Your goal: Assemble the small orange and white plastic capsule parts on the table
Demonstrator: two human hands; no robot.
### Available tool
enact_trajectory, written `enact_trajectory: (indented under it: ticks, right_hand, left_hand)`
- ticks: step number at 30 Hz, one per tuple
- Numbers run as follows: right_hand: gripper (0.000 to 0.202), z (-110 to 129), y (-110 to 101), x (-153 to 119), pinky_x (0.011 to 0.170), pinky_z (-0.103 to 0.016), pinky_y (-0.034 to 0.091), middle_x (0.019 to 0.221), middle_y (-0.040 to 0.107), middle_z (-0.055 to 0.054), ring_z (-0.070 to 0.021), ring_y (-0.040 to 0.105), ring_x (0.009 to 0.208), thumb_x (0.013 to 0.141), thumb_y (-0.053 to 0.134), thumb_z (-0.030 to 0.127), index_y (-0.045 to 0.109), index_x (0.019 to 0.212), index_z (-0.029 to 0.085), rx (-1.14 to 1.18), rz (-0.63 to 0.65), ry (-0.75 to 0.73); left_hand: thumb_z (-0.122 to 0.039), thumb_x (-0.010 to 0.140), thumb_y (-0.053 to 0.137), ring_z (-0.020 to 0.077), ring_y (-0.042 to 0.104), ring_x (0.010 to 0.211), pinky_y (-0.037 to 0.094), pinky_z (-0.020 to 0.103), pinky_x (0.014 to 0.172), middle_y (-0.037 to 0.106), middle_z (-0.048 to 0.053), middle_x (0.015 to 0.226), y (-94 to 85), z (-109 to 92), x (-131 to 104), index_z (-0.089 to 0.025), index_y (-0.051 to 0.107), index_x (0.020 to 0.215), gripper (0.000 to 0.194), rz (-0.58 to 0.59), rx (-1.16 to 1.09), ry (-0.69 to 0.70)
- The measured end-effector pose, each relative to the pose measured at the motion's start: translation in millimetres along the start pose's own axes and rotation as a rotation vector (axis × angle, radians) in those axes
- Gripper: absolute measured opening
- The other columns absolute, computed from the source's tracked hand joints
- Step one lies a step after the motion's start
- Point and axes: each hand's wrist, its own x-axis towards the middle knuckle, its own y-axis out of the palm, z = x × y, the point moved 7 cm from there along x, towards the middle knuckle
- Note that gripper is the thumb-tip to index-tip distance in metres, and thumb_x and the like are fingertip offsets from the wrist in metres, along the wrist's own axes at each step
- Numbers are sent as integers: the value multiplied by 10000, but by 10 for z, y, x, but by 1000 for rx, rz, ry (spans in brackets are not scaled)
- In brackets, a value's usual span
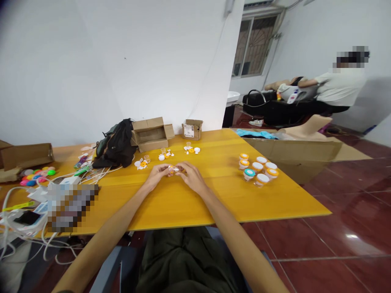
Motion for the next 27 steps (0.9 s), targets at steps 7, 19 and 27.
enact_trajectory:
  ticks: [7, 19, 27]
  right_hand:
    - [142, -20, 21, 0, 664, -292, 491, 828, 699, -48, -190, 634, 734, 858, 603, 337, 673, 901, 221, -58, 27, 96]
    - [397, -70, 32, -11, 591, -278, 389, 635, 662, -27, -194, 600, 606, 922, 431, 452, 625, 666, 219, -189, 145, 272]
    - [513, -112, 53, -16, 593, -270, 385, 561, 608, -12, -178, 573, 575, 919, 346, 568, 547, 600, 220, -124, 162, 323]
  left_hand:
    - [-473, 611, 804, 145, 617, 688, 483, 263, 678, 722, 52, 777, 6, -12, -3, -147, 733, 827, 397, 24, 21, 21]
    - [-372, 580, 841, 207, 664, 896, 495, 336, 868, 738, 62, 913, 13, -24, -4, -163, 712, 920, 419, 43, 32, 50]
    - [-345, 593, 838, 200, 667, 884, 496, 332, 867, 731, 54, 905, 24, -19, -1, -169, 704, 938, 410, 69, 32, 63]
